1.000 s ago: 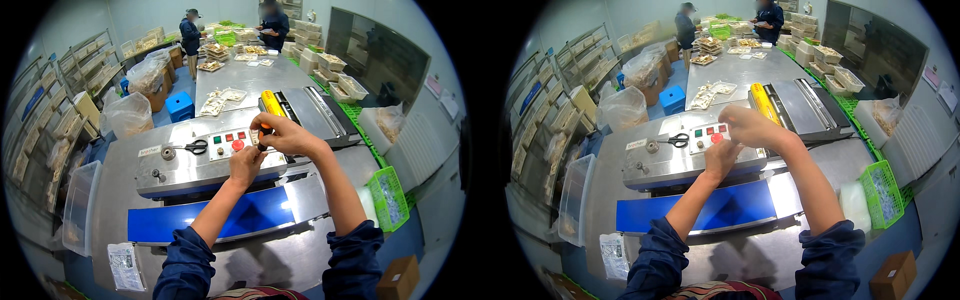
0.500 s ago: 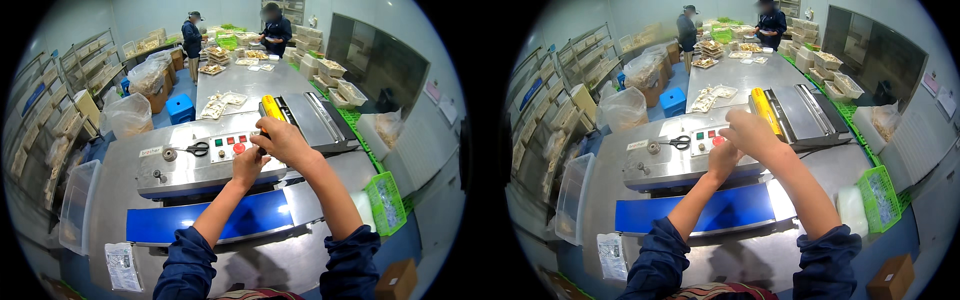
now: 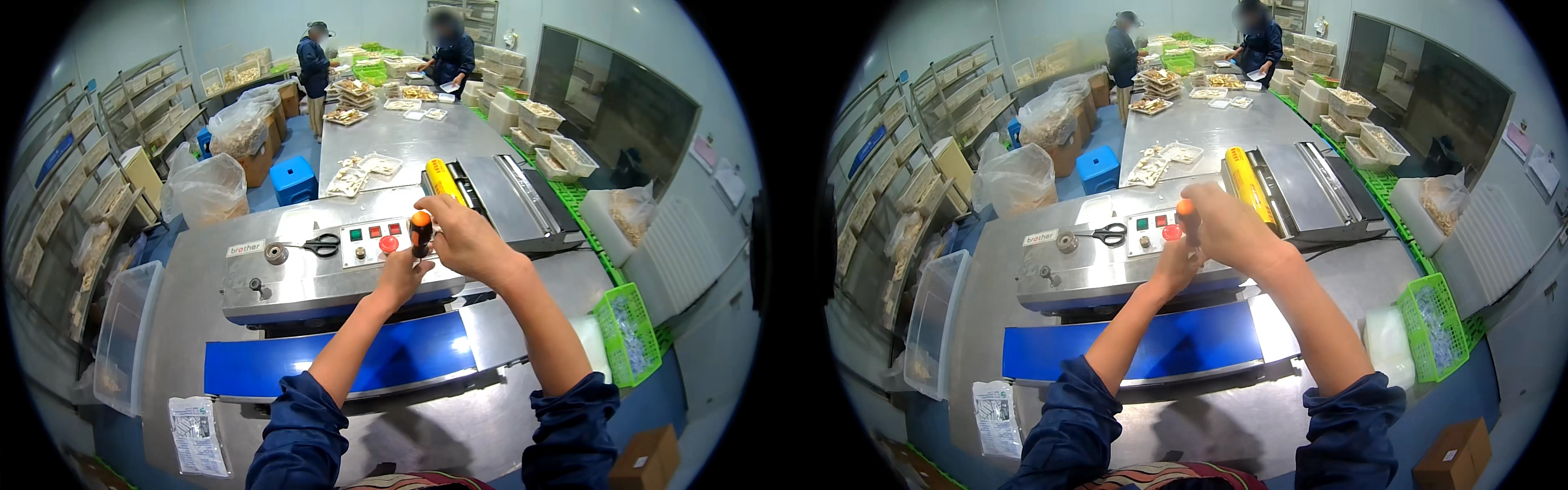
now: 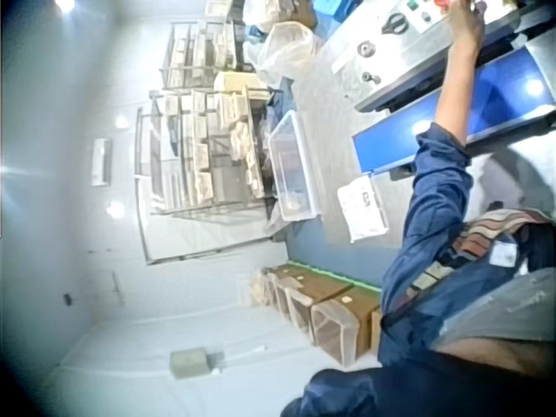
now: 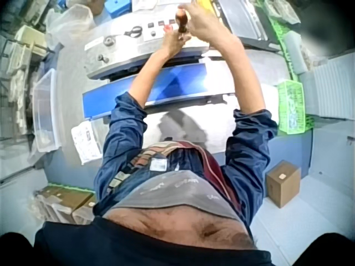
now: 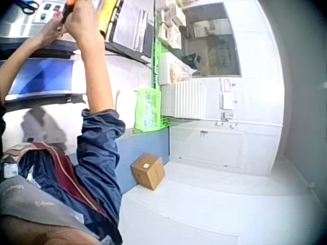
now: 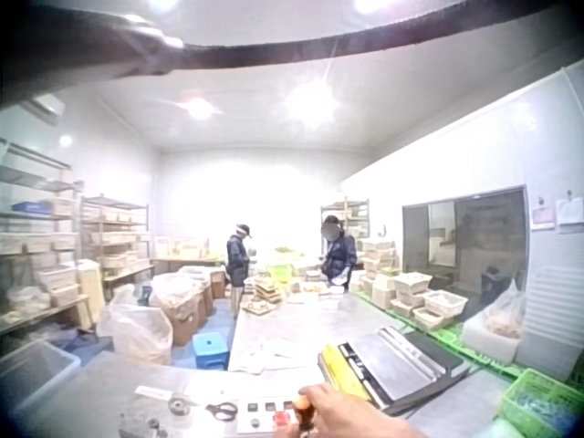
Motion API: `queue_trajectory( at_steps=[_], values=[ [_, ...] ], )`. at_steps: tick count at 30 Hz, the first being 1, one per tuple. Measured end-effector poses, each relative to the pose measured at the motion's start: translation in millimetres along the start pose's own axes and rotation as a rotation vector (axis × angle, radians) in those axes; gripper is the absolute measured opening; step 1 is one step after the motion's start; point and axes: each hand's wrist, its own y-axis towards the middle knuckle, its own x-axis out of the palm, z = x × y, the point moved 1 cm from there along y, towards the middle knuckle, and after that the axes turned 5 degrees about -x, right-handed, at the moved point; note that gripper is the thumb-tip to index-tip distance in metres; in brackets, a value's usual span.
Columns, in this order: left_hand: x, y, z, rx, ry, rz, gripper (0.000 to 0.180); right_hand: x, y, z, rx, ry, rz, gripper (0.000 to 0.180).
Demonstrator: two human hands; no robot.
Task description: The person uses a screwdriver to remove screws from a blue metal cover on a Brother packaging machine. They remove the cover, adjust internal components, and then reattach the cover by tightening the screws.
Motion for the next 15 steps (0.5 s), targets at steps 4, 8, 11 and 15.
queue_trajectory(
  at_steps=[4,8,11,15],
  values=[
    [5,-3,10,0.009,0.187,-0.067,0.017,-6,-3,-18,0.004,-0.24,-0.005,0.042],
    [14,-3,11,0.019,0.163,-0.124,0.014,2,-1,-2,0.031,-0.301,0.027,0.036],
    [11,-3,7,-0.046,0.0,-0.17,0.012,1,-6,15,0.026,-0.215,0.133,0.03],
    [6,1,-3,-0.076,0.075,-0.132,0.013,4,-5,12,-0.053,-0.113,0.164,0.034]
  ],
)
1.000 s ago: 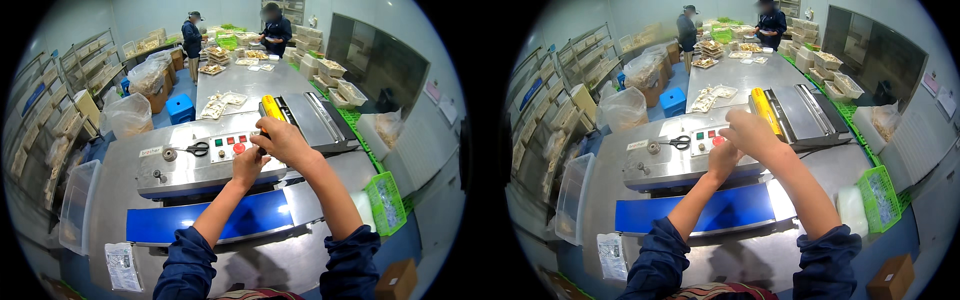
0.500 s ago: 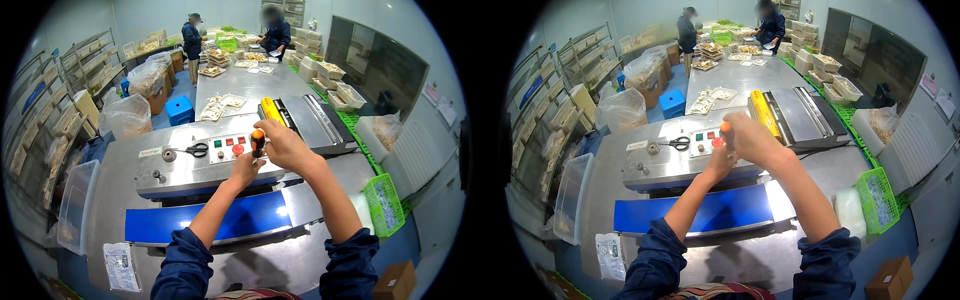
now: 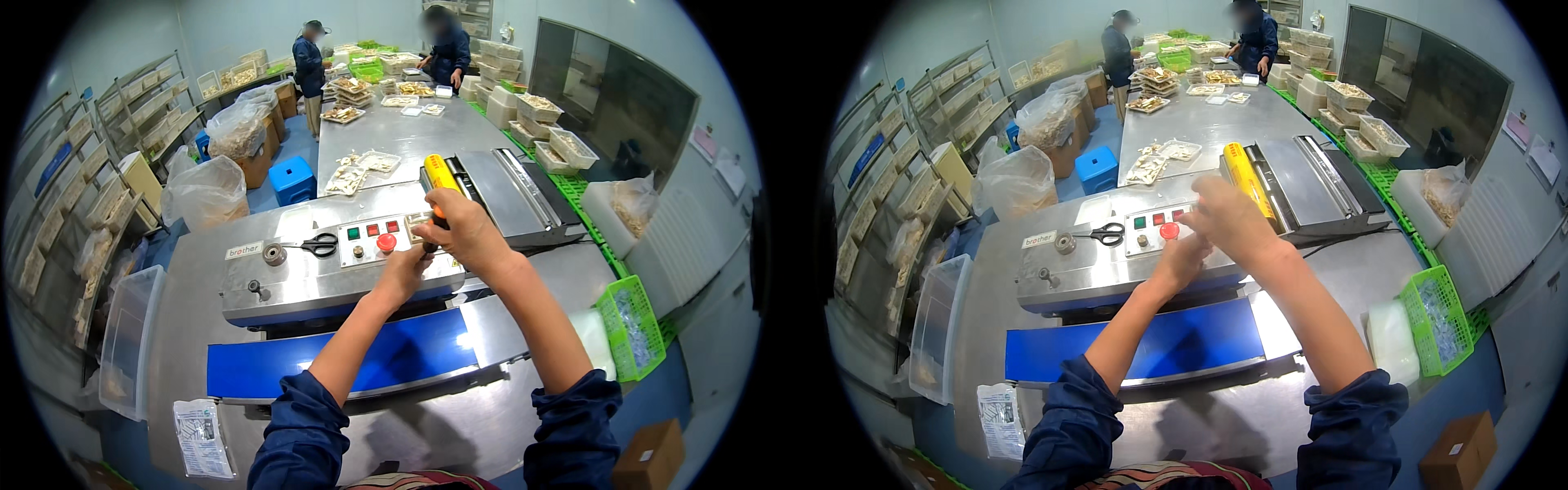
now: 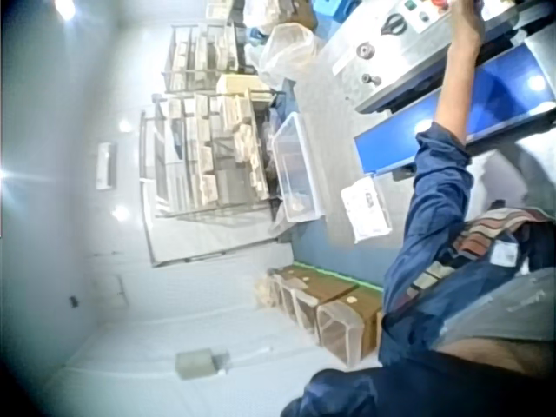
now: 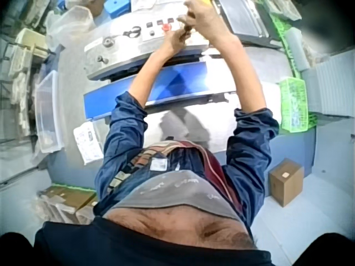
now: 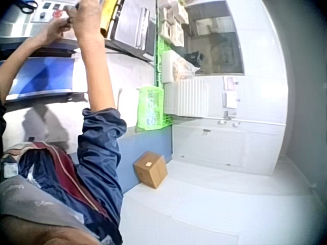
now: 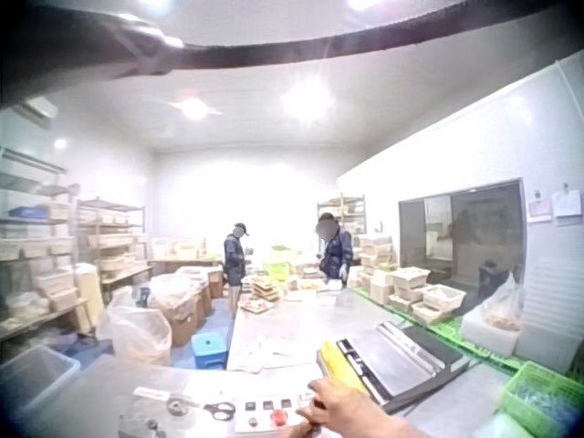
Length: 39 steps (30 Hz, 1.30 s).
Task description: The person uses a screwdriver to remove screws from a blue metal cover on a Brother packaging machine. They remove the cover, adjust internal components, and then reattach the cover by tightening the screws.
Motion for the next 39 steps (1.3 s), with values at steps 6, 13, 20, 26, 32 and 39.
queue_trajectory(
  at_steps=[6,13,20,26,32,39],
  values=[
    [-8,-1,5,-0.041,0.146,0.094,0.017,6,4,-9,0.028,-0.174,-0.083,0.033],
    [-11,-2,0,0.069,-0.009,0.067,0.011,-4,6,-22,0.005,-0.054,-0.181,0.037],
    [-7,0,8,0.039,0.112,0.122,0.011,3,4,-9,-0.017,-0.034,-0.056,0.034],
    [-10,-2,0,0.043,0.059,0.052,0.016,-3,7,-29,0.029,-0.085,-0.133,0.028],
    [-8,-5,10,0.067,-0.044,0.096,0.014,2,3,-12,-0.067,-0.098,-0.002,0.027],
    [-13,-3,14,-0.103,0.042,-0.007,0.014,3,-2,-14,-0.042,-0.104,-0.024,0.026]
  ],
)
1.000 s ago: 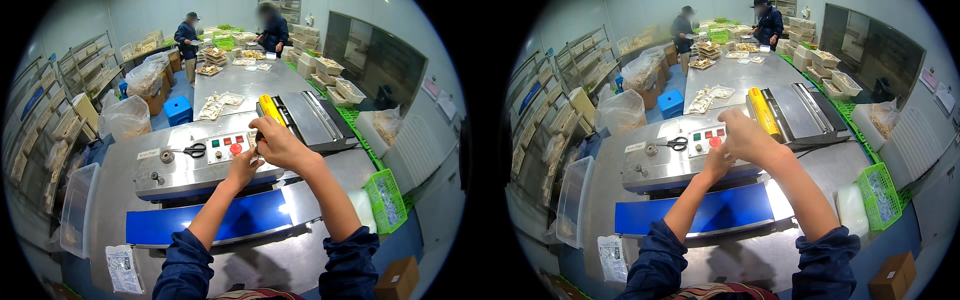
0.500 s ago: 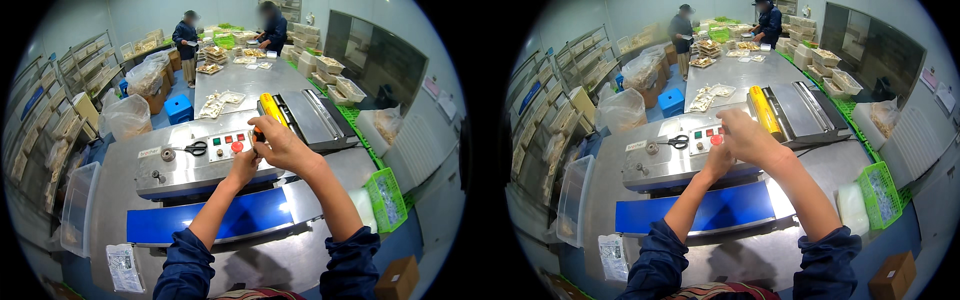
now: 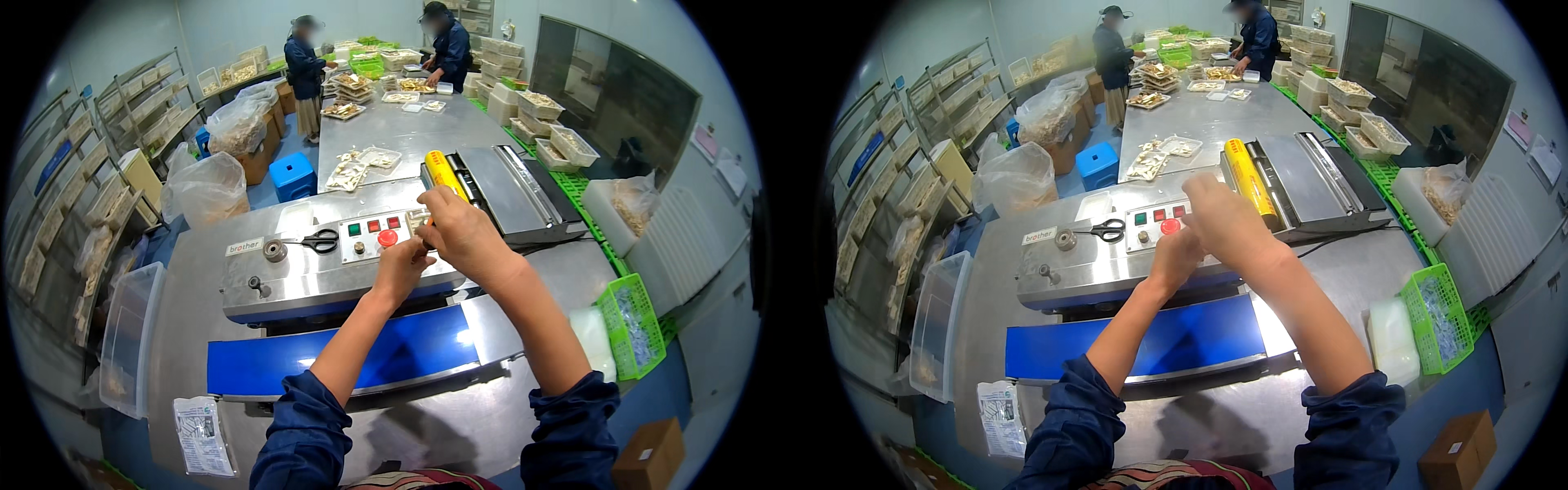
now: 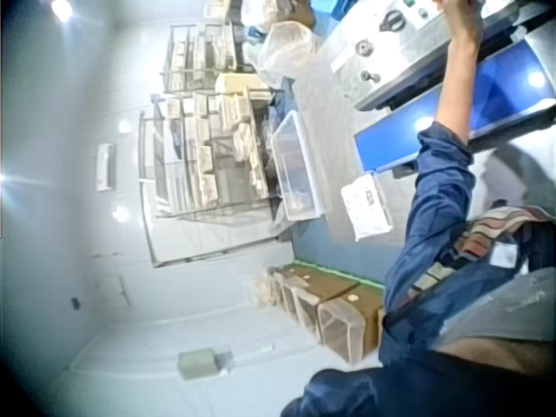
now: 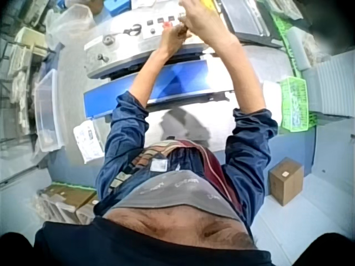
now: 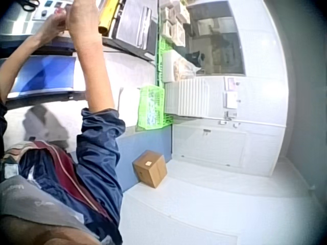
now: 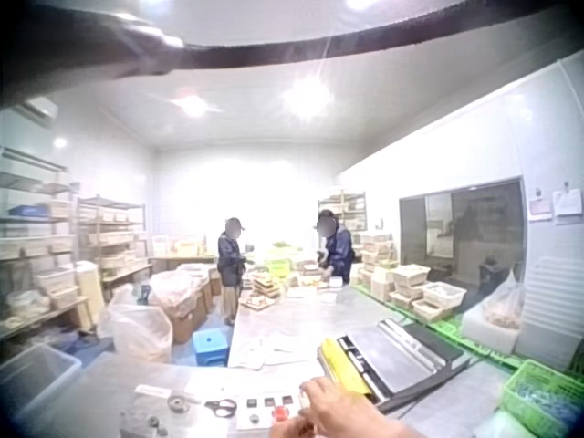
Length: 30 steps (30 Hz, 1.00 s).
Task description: The person uses a screwdriver to remove screws from a blue metal cover on a Brother packaging machine. They remove the cover, adjust internal components, and then reattach the cover by tightening the screws.
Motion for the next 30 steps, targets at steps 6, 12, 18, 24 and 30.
queue_trajectory(
  at_steps=[6,12,18,24,30],
  values=[
    [3,-5,-24,0.071,0.238,-0.051,0.009,-11,-4,0,-0.015,0.066,-0.057,0.019],
    [9,-6,-25,0.115,0.422,-0.026,0.012,-54,-37,2,0.236,0.133,0.44,0.015],
    [15,-5,-16,0.21,0.447,0.049,0.012,-64,-149,22,0.853,0.888,1.106,0.017],
    [17,-1,-30,0.342,0.489,-0.056,0.008,-44,-260,13,1.081,1.143,1.282,0.018],
    [22,-2,-25,0.326,0.669,0.074,0.015,-34,-308,14,1.184,1.665,1.362,0.018]
  ],
)
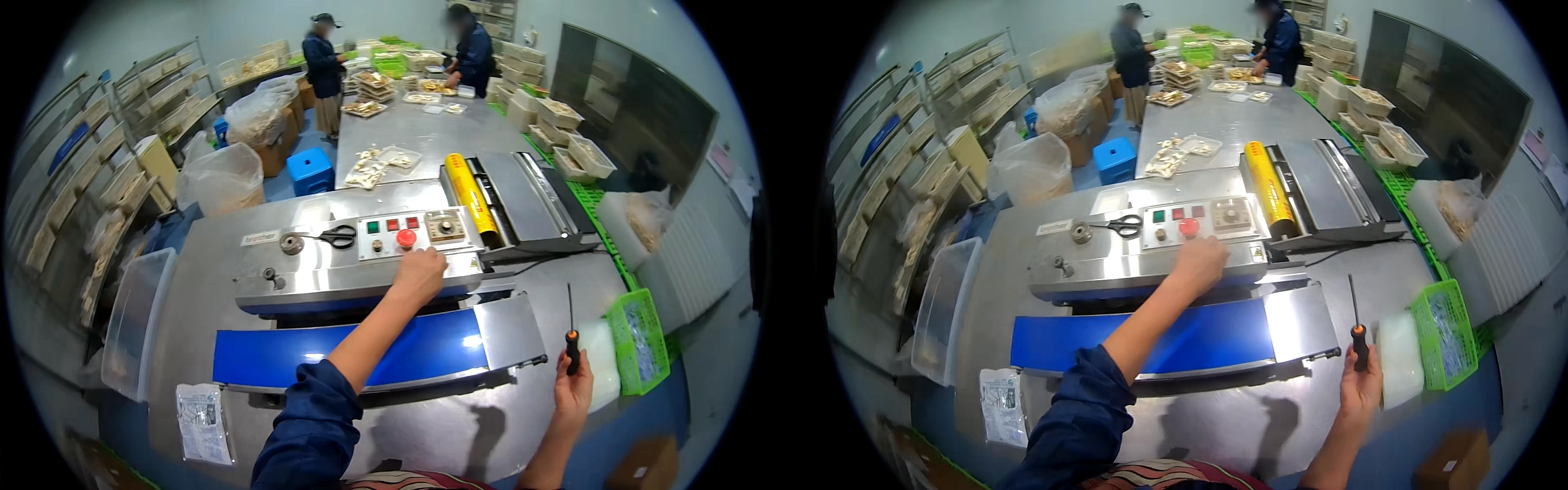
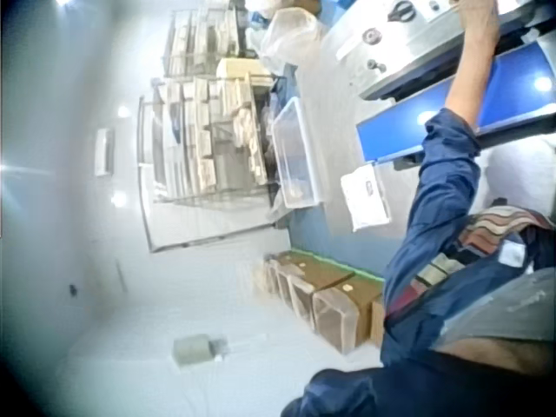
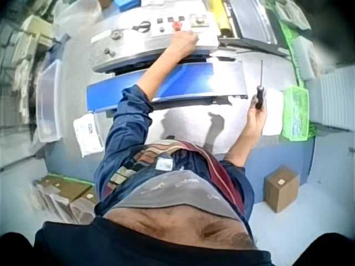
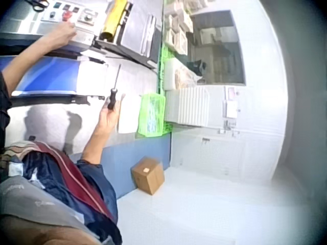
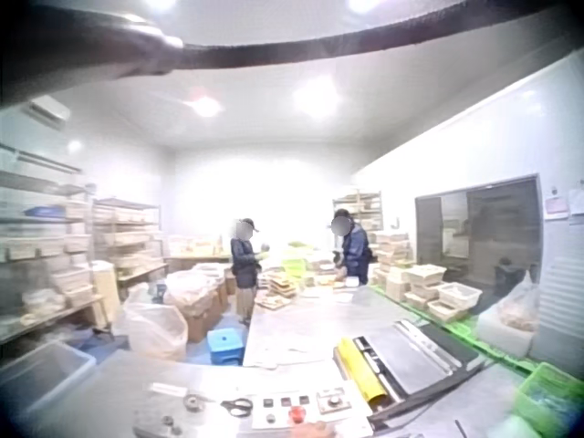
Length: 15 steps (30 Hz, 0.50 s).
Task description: The person uses a screwdriver to remove screws from a blue metal cover on a Brother packaging machine. They remove the cover, adjust internal components, and then reattach the cover by tightening the screws.
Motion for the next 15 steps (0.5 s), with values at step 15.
queue_trajectory(
  at_steps=[15],
  values=[
    [-45,-7,-139,-0.726,-0.069,0.028,0.02,-25,6,5,0.053,-0.015,0.088,0.02]
  ],
)
